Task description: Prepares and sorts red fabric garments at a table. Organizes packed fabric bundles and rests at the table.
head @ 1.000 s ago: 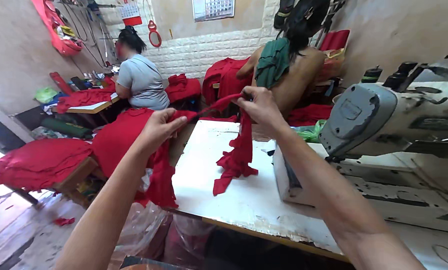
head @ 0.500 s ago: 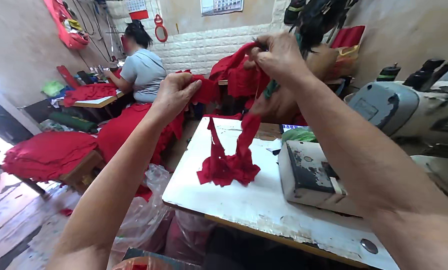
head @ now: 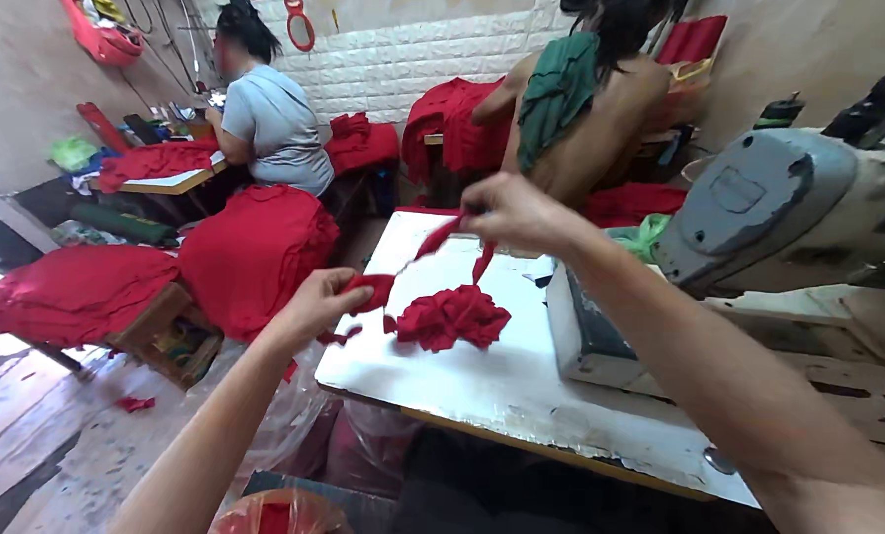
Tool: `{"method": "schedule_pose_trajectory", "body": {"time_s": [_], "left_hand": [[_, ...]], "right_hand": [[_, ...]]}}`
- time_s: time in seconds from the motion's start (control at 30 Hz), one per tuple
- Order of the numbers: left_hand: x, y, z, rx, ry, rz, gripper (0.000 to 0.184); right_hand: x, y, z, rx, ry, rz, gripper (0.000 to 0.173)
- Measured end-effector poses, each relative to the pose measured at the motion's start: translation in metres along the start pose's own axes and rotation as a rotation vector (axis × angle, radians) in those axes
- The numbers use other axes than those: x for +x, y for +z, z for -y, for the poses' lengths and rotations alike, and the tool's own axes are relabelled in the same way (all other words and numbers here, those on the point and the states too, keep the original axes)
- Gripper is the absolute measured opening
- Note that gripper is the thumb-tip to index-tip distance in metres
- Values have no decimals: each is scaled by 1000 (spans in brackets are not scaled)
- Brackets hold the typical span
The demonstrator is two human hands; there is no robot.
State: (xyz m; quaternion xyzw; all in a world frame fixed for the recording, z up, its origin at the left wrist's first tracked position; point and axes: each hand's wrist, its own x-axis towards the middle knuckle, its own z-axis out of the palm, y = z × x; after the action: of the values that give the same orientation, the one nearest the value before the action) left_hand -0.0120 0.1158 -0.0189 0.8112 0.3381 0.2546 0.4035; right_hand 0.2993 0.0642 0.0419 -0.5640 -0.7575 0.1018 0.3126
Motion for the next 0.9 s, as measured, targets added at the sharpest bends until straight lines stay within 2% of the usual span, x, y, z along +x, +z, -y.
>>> {"method": "schedule_pose_trajectory", "body": {"time_s": [0.07, 0.13, 0.2, 0.27, 0.37, 0.43, 0.53, 0.7, 0.9], "left_hand": [[-17, 5, 21, 64, -85, 28, 17], [-28, 9, 33, 49, -185, 62, 18], [-35, 14, 41, 5, -243, 73, 17], [-38, 20, 47, -20, -276, 60, 18], [-40, 25, 52, -38, -327, 39, 17], [-40, 24, 59, -39, -330, 24, 16], [-45, 21, 66, 25, -300, 9, 19], [-48, 20, 68, 46, -259, -15, 21], [-50, 21, 64, 39, -253, -41, 18]], "right_hand": [[-14, 36, -6, -54, 41, 173, 23], [-19, 64, -17, -94, 93, 253, 28], [-14, 83, -29, -85, 118, 213, 29], [-6, 97, -35, -120, 152, 87, 21], [-8, 113, -24, -238, 198, -8, 46], [-13, 122, -9, -200, 224, 47, 49], [-24, 136, 13, -148, 176, 181, 36], [-40, 170, 27, -249, -99, 112, 20], [-34, 198, 34, -241, -162, 107, 17]]}}
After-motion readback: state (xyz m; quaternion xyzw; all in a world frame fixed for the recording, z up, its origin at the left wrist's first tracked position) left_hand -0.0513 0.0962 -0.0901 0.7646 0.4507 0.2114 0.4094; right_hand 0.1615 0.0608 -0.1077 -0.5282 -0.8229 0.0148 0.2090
